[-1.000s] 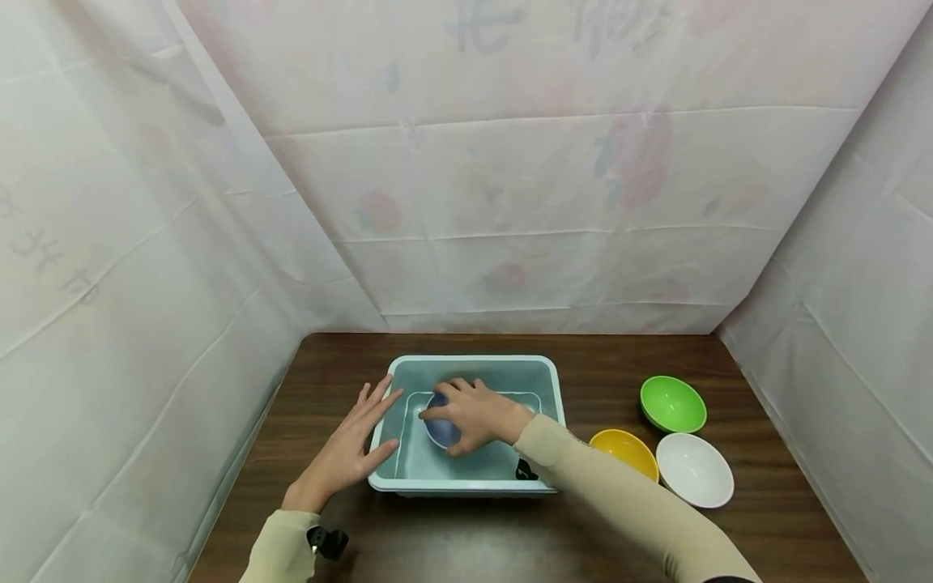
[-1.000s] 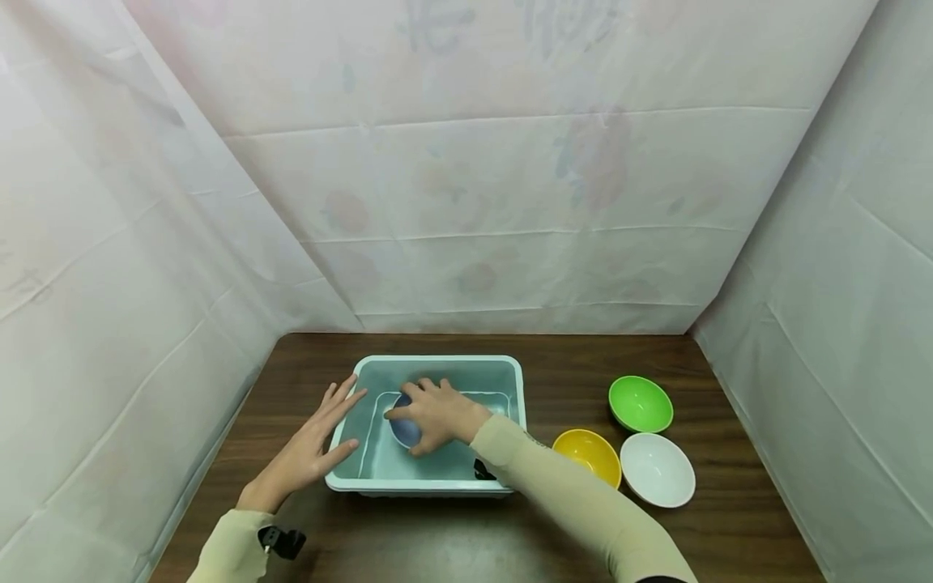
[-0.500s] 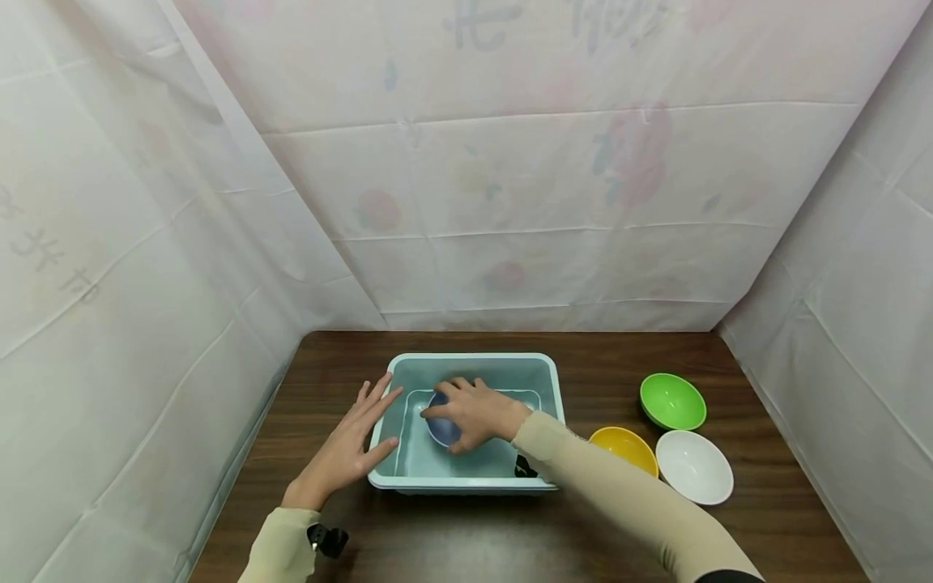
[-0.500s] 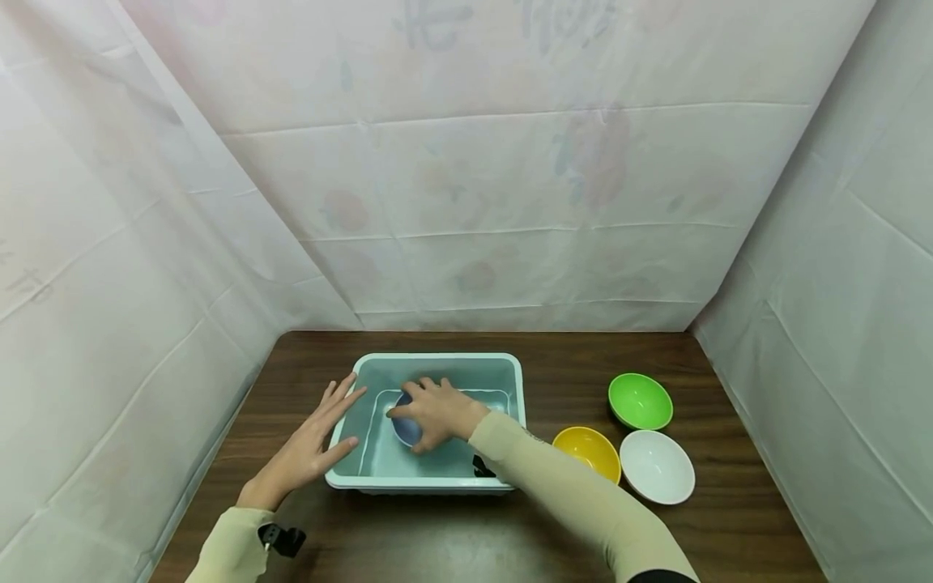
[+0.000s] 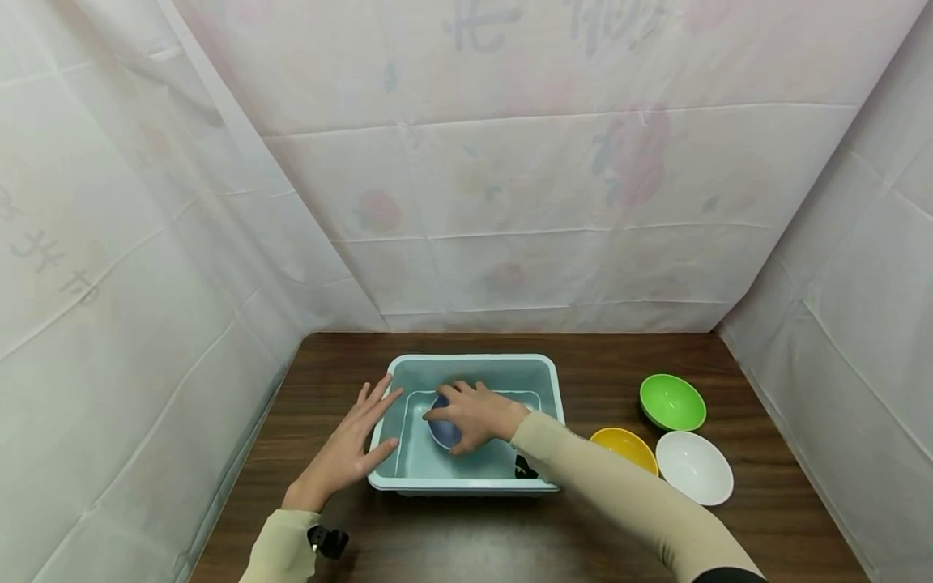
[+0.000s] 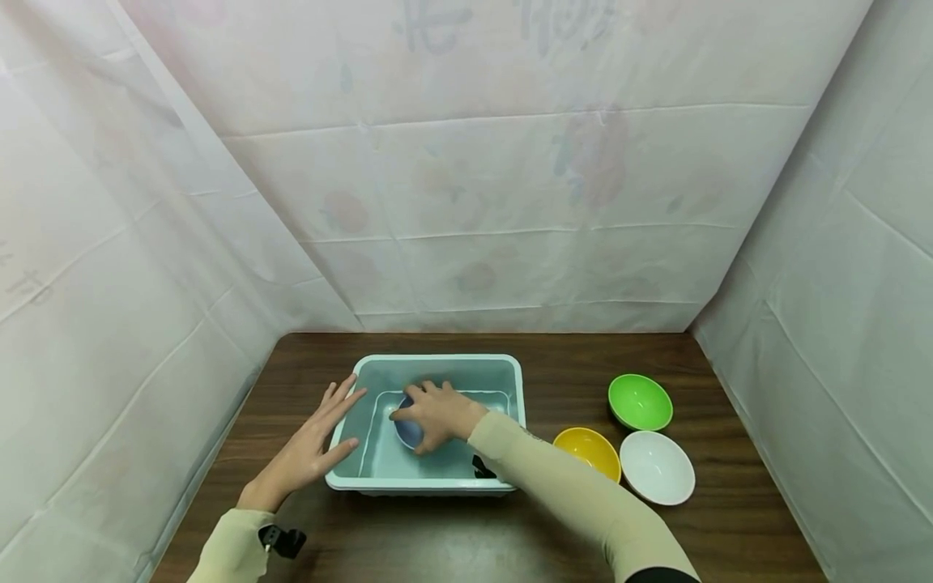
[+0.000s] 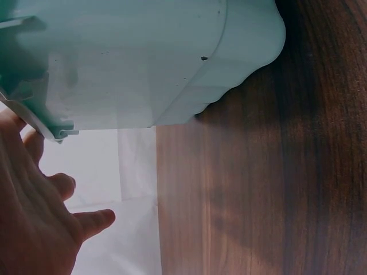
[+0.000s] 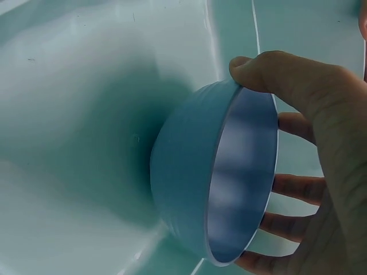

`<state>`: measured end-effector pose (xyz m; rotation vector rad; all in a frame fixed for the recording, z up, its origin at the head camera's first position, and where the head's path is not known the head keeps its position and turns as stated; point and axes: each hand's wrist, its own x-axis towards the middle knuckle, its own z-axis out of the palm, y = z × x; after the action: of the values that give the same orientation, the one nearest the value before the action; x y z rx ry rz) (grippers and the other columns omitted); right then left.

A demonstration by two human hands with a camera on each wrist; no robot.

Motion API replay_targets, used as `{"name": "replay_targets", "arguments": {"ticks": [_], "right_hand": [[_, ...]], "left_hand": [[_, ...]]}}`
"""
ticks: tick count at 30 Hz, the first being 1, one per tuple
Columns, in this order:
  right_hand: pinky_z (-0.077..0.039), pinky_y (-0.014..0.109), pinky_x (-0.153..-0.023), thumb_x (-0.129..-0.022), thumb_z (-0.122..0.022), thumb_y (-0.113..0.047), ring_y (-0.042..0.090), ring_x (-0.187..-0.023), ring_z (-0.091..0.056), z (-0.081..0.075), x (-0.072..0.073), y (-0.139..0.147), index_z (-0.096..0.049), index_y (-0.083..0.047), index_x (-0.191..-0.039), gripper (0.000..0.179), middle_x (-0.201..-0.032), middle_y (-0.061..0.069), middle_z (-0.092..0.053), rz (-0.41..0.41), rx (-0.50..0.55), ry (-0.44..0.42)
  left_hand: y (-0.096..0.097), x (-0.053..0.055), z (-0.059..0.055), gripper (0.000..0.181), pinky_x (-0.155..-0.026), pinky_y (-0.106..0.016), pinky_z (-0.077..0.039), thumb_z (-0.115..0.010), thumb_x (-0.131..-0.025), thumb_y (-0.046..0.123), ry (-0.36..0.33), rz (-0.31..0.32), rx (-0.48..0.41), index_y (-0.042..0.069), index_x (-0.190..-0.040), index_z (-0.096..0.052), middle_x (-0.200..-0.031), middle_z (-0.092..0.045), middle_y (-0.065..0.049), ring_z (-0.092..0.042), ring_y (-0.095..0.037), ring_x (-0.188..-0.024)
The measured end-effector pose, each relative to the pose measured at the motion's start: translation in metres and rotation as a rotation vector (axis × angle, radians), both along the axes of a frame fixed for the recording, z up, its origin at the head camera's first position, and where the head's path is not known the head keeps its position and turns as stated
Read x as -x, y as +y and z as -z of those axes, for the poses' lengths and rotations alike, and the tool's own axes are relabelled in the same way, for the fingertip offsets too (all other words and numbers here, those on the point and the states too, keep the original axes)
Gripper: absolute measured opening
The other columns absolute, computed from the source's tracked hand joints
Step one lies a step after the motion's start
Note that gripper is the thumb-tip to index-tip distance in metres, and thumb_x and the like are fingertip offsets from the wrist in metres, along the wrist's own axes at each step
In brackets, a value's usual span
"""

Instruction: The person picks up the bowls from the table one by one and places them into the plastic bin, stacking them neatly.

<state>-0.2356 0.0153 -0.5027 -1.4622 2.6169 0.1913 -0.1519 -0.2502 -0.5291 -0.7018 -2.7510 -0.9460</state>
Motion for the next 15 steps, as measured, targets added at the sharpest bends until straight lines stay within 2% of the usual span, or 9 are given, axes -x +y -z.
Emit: {"name": "replay_targets", "arguments": {"ticks": [7,15], "right_hand": [[-0.055,0.052,-0.096,-0.087,-0.075,-0.059,0.032,-0.138,-0.049,-0.0005,-0.0011,-0.0008,-0.048,-0.044,-0.152,0.072,-0.155,0.007,-0.044,0.012,-0.018,-0.022],[-0.054,0.055,-0.099,-0.085,-0.077,-0.060,0.031,-0.140,-0.047,0.0010,0.0001,-0.0005,-0.047,-0.044,-0.153,0.075,-0.156,0.007,-0.042,0.046,-0.022,-0.050]], "left_hand": [[0.0001,0.0000,0.0009,0.076,-0.110,-0.083,-0.022,-0.070,-0.094,0.022,0.009,0.004,-0.001,0.019,-0.162,-0.036,-0.173,-0.016,-0.007,-0.010,-0.052,-0.156],[0.0008,0.0006,0.0012,0.075,-0.110,-0.083,-0.022,-0.070,-0.095,0.024,0.007,0.007,-0.024,0.020,-0.162,-0.036,-0.173,-0.016,-0.008,-0.009,-0.051,-0.156]]}}
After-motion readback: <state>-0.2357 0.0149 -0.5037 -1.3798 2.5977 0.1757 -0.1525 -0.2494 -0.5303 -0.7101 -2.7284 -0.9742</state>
